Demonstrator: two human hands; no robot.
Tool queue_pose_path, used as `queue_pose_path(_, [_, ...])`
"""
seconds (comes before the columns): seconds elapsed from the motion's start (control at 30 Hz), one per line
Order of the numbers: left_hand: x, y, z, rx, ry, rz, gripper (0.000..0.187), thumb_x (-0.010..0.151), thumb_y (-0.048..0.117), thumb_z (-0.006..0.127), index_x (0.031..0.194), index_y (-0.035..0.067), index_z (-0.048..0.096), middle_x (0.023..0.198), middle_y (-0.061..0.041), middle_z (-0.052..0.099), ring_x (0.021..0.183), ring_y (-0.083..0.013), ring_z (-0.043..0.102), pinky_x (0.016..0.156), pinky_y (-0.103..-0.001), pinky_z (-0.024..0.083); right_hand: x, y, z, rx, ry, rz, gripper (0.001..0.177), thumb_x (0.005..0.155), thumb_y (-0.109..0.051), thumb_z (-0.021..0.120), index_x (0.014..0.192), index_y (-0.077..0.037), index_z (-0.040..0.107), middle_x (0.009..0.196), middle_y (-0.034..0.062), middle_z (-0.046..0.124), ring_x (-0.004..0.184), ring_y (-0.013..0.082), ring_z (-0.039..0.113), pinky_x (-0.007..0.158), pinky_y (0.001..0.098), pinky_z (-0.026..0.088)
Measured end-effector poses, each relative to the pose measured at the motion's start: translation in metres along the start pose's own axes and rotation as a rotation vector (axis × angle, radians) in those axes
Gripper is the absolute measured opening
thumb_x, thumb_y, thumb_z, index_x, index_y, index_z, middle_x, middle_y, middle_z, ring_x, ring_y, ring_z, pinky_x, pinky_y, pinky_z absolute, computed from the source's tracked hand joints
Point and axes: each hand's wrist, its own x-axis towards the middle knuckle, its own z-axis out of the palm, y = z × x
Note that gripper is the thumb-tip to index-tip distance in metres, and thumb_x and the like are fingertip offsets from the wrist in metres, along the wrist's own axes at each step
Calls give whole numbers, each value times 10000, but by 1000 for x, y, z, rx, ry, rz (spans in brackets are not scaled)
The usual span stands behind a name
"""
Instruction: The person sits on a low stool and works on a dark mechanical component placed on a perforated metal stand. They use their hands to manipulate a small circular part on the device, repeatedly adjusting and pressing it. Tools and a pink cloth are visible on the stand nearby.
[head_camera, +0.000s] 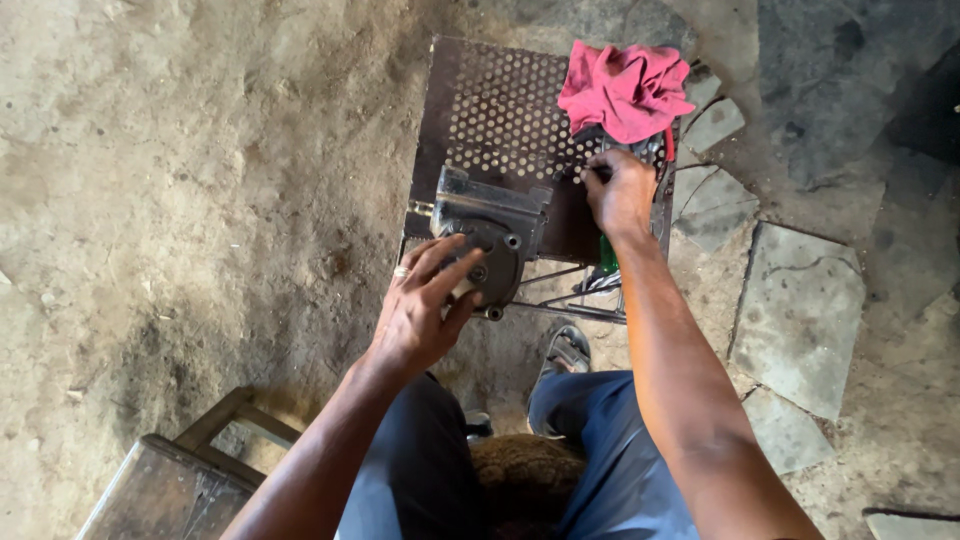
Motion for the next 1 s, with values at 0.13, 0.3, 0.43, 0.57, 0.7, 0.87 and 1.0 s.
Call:
queue_pose_path(0.13, [-7,-5,9,-31,9,-65,387,864,124,767,1243,72,706,1345,-126,671,1262,-368,615,1034,-465,498,0,1,1,18,-34,31,196,783,-31,879,946,-32,771,955,177,763,879,302,757,807,380,589])
queue_pose_path(0.3, [-11,-8,21,-74,-8,-237,325,865,193,822,1150,78,713,1289,-85,693,1178,-339,667,992,-450,526,1,1,0,17,-29,28,191,782,-28,877,944,-31,775,962,173,769,881,289,763,814,375,594])
queue_pose_path(0.43, [-9,-7,19,-112,-27,-239,428,857,198,826,1213,18,672,1296,-138,658,1162,-340,652,980,-449,514,5,-5,-9,58,36,-50,187,814,-2,870,977,-23,781,996,157,777,890,255,762,836,360,600])
queue_pose_path(0.57, [-9,-4,19,-82,62,-78,471,809,102,805,1261,20,702,1299,-168,665,1190,-386,619,1007,-472,494,4,-20,-27,167,80,-72,169,861,40,839,1009,-6,771,994,129,781,882,185,757,821,319,608])
queue_pose_path(0.7, [-10,-9,25,-175,88,-179,383,779,140,840,1138,84,720,1274,-145,703,1185,-357,634,1015,-449,507,-5,-33,-39,253,90,-51,167,876,73,827,1014,14,754,987,100,764,879,137,723,800,277,588])
queue_pose_path(0.87, [-13,-6,21,-209,105,-156,477,800,116,825,1236,27,651,1281,-172,660,1182,-380,605,1015,-465,482,-18,-53,-48,478,50,-18,177,904,84,810,1043,-3,744,1017,55,748,894,108,700,812,251,590])
queue_pose_path(1.0, [-11,-1,19,-128,140,1,431,759,84,820,1178,57,724,1246,-167,664,1155,-387,617,1011,-472,478,-29,-86,-53,617,-6,51,175,908,83,809,1035,-22,750,1017,44,746,882,97,679,777,245,575])
